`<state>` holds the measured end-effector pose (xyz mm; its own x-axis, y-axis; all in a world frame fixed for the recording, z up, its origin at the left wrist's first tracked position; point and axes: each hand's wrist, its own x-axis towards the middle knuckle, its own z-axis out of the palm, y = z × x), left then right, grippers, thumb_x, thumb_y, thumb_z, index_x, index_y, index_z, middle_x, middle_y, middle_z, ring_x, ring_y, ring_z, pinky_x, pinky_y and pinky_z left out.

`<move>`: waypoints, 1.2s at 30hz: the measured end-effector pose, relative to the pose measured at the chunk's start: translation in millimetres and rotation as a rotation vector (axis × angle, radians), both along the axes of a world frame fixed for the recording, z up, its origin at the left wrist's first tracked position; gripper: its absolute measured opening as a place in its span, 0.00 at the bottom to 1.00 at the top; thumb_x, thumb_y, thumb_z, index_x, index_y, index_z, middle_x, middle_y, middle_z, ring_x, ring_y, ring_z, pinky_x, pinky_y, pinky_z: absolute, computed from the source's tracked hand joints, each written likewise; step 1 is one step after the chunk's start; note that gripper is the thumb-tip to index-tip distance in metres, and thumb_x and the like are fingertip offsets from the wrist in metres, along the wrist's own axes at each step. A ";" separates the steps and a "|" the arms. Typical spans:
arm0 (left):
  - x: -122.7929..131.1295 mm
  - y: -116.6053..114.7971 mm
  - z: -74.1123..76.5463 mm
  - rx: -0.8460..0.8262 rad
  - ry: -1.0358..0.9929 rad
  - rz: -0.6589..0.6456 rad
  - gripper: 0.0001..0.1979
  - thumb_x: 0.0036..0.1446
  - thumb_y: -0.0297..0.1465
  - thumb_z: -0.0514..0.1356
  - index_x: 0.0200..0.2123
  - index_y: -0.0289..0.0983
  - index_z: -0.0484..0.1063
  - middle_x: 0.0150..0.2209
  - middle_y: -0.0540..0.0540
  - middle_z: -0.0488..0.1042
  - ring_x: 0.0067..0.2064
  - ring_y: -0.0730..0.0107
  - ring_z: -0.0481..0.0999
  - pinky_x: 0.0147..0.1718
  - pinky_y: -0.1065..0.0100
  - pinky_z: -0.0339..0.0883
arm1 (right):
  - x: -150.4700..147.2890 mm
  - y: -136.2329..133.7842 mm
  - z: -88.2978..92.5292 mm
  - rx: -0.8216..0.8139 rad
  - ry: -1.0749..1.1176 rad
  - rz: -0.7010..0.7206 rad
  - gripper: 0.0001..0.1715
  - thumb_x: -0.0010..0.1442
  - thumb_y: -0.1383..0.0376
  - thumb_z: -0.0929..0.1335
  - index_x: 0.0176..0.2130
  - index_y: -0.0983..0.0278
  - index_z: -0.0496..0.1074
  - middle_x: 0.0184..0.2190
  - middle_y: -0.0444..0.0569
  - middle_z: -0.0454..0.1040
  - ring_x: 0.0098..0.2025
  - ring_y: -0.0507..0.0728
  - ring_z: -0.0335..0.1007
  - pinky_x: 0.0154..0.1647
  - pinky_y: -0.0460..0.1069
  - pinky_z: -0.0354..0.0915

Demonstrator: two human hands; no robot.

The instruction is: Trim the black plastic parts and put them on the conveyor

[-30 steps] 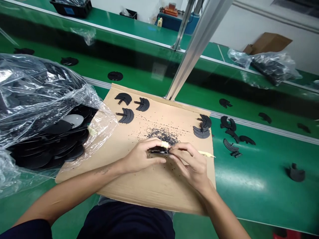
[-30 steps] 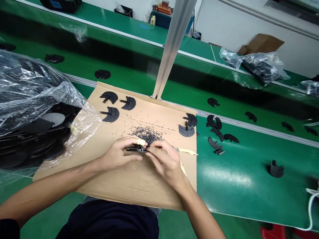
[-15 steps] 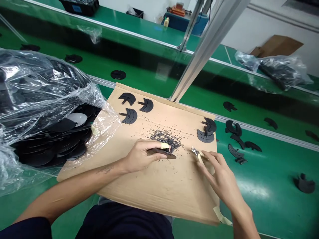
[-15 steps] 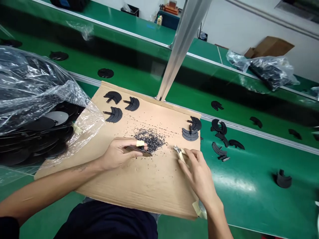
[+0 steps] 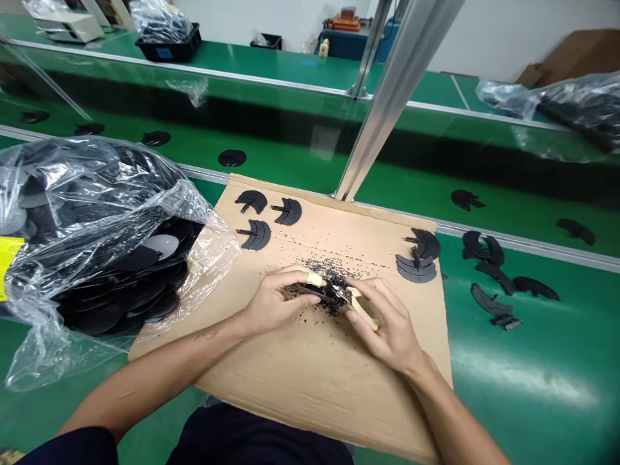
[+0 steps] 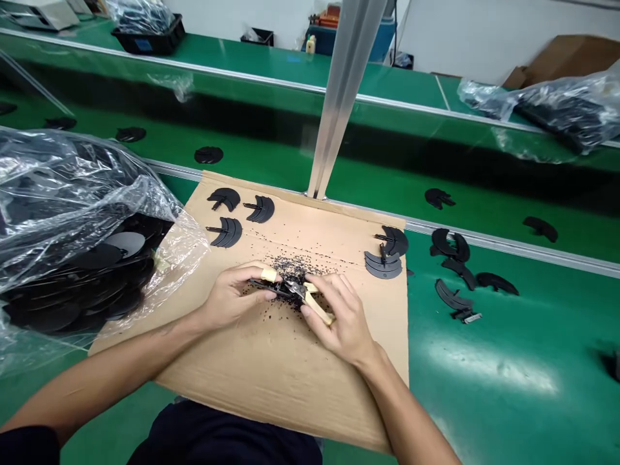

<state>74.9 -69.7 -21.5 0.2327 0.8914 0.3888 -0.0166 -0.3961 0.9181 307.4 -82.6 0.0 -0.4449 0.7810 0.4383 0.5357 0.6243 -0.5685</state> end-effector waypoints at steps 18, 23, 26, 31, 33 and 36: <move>1.0 -4.7 -0.5 0.000 0.082 -0.025 0.07 0.56 0.30 0.70 0.39 0.35 0.83 0.36 0.42 0.83 0.36 0.68 0.81 0.36 0.67 0.77 | 4.4 -10.7 2.0 0.156 -0.182 -0.030 0.14 0.66 0.65 0.69 0.51 0.65 0.71 0.34 0.51 0.77 0.33 0.56 0.71 0.33 0.51 0.67; 1.4 -6.1 4.3 -0.015 0.114 -0.033 0.07 0.57 0.30 0.69 0.40 0.35 0.81 0.36 0.43 0.82 0.39 0.68 0.80 0.39 0.66 0.76 | 6.6 -10.1 -1.0 0.128 -0.149 -0.059 0.13 0.67 0.63 0.69 0.51 0.64 0.72 0.33 0.51 0.76 0.33 0.56 0.71 0.32 0.51 0.68; 0.2 -5.4 7.7 0.052 0.174 -0.049 0.09 0.59 0.31 0.67 0.44 0.36 0.79 0.38 0.43 0.81 0.40 0.67 0.79 0.40 0.64 0.75 | 6.1 -7.7 -3.5 0.156 -0.204 -0.125 0.17 0.66 0.61 0.68 0.53 0.63 0.72 0.34 0.52 0.76 0.34 0.58 0.70 0.33 0.53 0.67; -3.1 -2.0 9.5 0.227 0.344 -0.009 0.09 0.60 0.29 0.66 0.45 0.38 0.79 0.39 0.45 0.81 0.40 0.67 0.77 0.42 0.61 0.72 | 1.5 -8.6 -1.9 0.098 -0.165 -0.103 0.19 0.65 0.60 0.70 0.54 0.63 0.71 0.37 0.53 0.76 0.36 0.60 0.70 0.35 0.54 0.67; -4.6 -0.9 9.6 0.164 0.293 0.045 0.10 0.60 0.29 0.66 0.45 0.38 0.78 0.39 0.45 0.81 0.39 0.68 0.78 0.40 0.64 0.73 | 0.8 -9.1 1.1 -0.010 -0.033 -0.118 0.16 0.65 0.61 0.69 0.52 0.62 0.71 0.38 0.52 0.75 0.37 0.59 0.71 0.35 0.53 0.67; -4.5 -1.0 9.1 -0.017 0.111 0.098 0.10 0.59 0.30 0.67 0.44 0.36 0.75 0.40 0.46 0.80 0.41 0.69 0.80 0.40 0.67 0.76 | -0.3 -9.5 4.4 -0.203 0.146 -0.154 0.13 0.65 0.59 0.70 0.48 0.61 0.72 0.38 0.50 0.75 0.36 0.57 0.71 0.33 0.51 0.68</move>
